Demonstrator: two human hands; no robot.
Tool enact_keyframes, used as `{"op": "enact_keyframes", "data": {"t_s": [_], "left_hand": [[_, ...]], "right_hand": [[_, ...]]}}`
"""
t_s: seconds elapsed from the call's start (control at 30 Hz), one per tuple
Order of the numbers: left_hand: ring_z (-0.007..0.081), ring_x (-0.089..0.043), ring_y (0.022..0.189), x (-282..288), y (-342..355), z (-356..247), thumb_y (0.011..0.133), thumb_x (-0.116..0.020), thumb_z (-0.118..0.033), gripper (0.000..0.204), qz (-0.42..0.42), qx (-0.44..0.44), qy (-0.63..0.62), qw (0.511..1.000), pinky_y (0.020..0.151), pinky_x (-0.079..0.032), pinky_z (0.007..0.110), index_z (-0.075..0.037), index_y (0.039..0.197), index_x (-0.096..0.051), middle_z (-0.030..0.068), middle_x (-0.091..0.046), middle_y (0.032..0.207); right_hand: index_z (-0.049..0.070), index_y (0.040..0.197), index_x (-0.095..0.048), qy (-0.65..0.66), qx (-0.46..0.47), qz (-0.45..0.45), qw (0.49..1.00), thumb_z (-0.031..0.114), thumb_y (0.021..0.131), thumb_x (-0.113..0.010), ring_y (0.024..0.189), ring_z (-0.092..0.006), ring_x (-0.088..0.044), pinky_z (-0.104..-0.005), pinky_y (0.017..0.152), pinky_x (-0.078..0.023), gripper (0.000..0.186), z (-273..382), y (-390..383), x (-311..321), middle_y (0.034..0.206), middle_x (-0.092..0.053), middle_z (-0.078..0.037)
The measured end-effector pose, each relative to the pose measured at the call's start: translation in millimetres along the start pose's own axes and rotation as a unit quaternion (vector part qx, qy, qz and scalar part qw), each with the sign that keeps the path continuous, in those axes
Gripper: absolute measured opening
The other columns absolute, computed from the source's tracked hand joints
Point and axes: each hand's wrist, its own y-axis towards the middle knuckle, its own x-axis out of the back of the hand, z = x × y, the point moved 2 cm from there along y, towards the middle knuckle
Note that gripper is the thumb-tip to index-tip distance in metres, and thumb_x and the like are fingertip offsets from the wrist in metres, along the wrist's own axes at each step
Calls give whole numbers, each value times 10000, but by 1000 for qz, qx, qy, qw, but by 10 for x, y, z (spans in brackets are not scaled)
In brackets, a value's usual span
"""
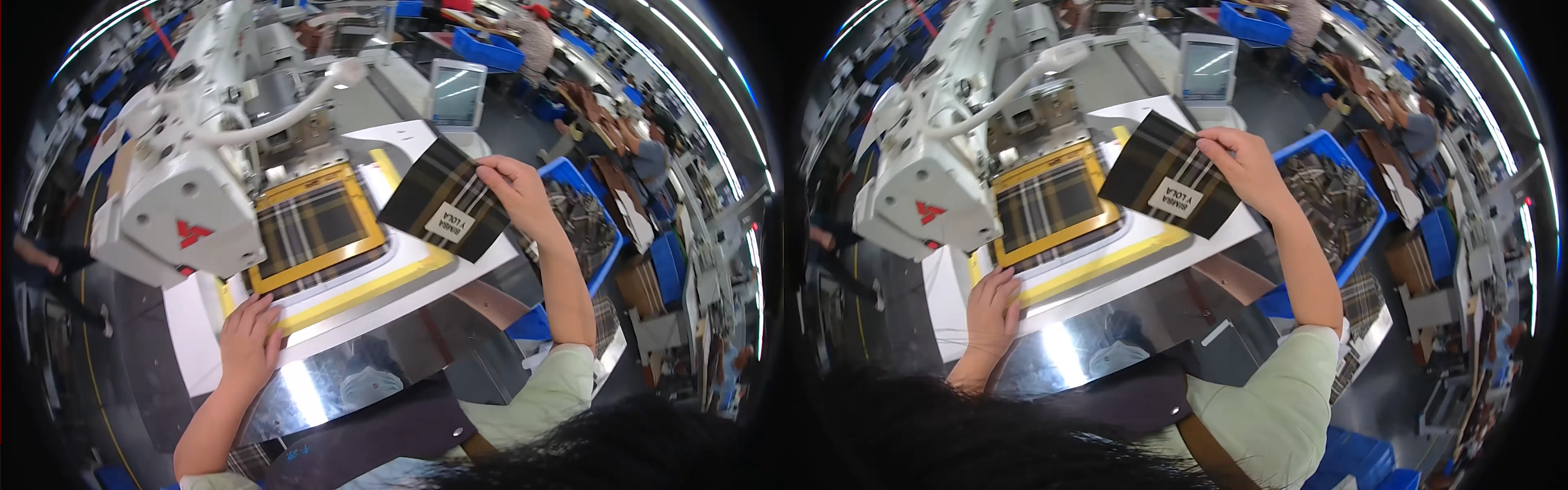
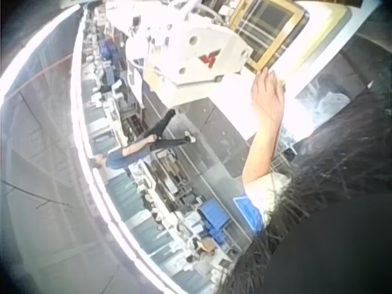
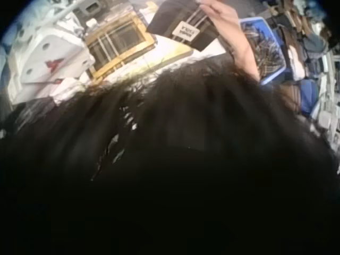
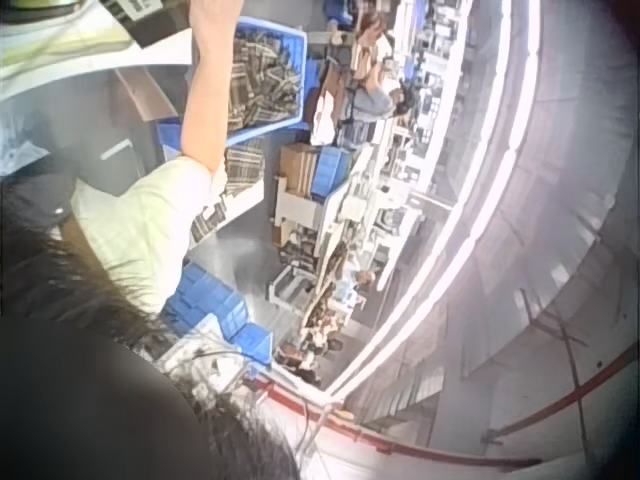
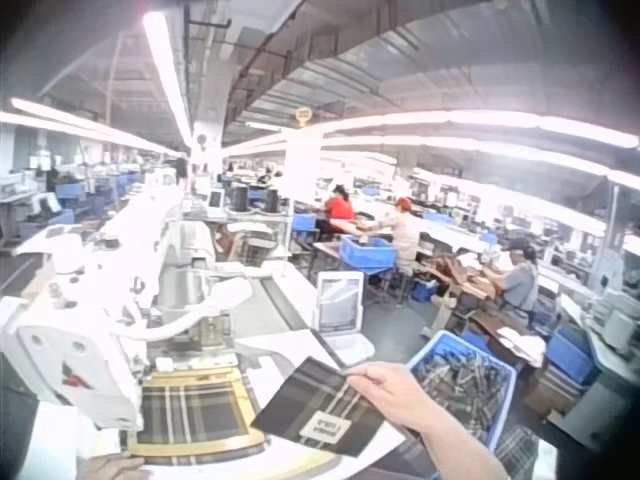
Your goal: Operating an industrial automated sewing machine to attach labels or patterns to leather panels.
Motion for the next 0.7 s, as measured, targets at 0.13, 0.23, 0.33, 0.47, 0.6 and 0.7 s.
{"op": "enact_keyframes", "data": {"t_s": [0.13, 0.23, 0.33, 0.47, 0.6, 0.7], "left_hand": [[305, -523, 1180, 78, 73, 141, 822, -605, -118, 272, -13, 45, -7, 999, 985, -402, 417, -62, 1088, -621, 96, -592, 1204], [323, -547, 1105, 162, 166, 366, 833, -595, -108, 224, -6, 107, -6, 994, 917, -427, 409, -29, 1038, -640, 132, -598, 1168], [371, -567, 984, 128, 294, 741, 820, -600, -95, 217, -4, 138, -16, 990, 823, -449, 423, -3, 1008, -652, 194, -600, 1116], [353, -620, 877, -135, 393, 1199, 769, -616, -58, 265, 18, 250, -72, 965, 800, -474, 414, -21, 1028, -657, 148, -664, 948], [287, -591, 1080, -327, 658, 1221, 838, -589, 14, 292, -68, -4, -38, 997, 939, -450, 369, -5, 1128, -611, 137, -629, 1135], [246, -573, 1134, -418, 811, 1034, 893, -563, -9, 315, -63, 12, -102, 993, 974, -437, 353, -15, 1208, -566, 123, -590, 1224]], "right_hand": [[16, 989, -684, -33, 27, 167, 985, 242, 889, -607, 799, -252, -650, -333, 727, -488, 259, -74, 432, -953, 875, -688, -147], [65, 979, -708, -41, 67, 222, 972, 250, 845, -642, 797, -283, -655, -365, 709, -501, 237, -130, 715, -1643, 854, -695, -129], [106, 912, -732, -92, 112, 215, 966, 244, 800, -677, 789, -288, -663, -384, 705, -521, 187, 3, 903, -2121, 833, -698, -111], [114, 884, -727, -135, 154, 208, 956, 215, 790, -680, 796, -276, -668, -388, 727, -527, 146, 168, 1015, -2491, 813, -699, -93], [118, 856, -718, -117, 138, 192, 965, 199, 776, -674, 793, -272, -669, -392, 719, -527, 122, 219, 1039, -2648, 804, -698, -83], [112, 850, -720, -110, 137, 178, 968, 187, 780, -662, 795, -275, -668, -390, 726, -528, 118, 176, 1027, -2704, 801, -697, -85]]}}
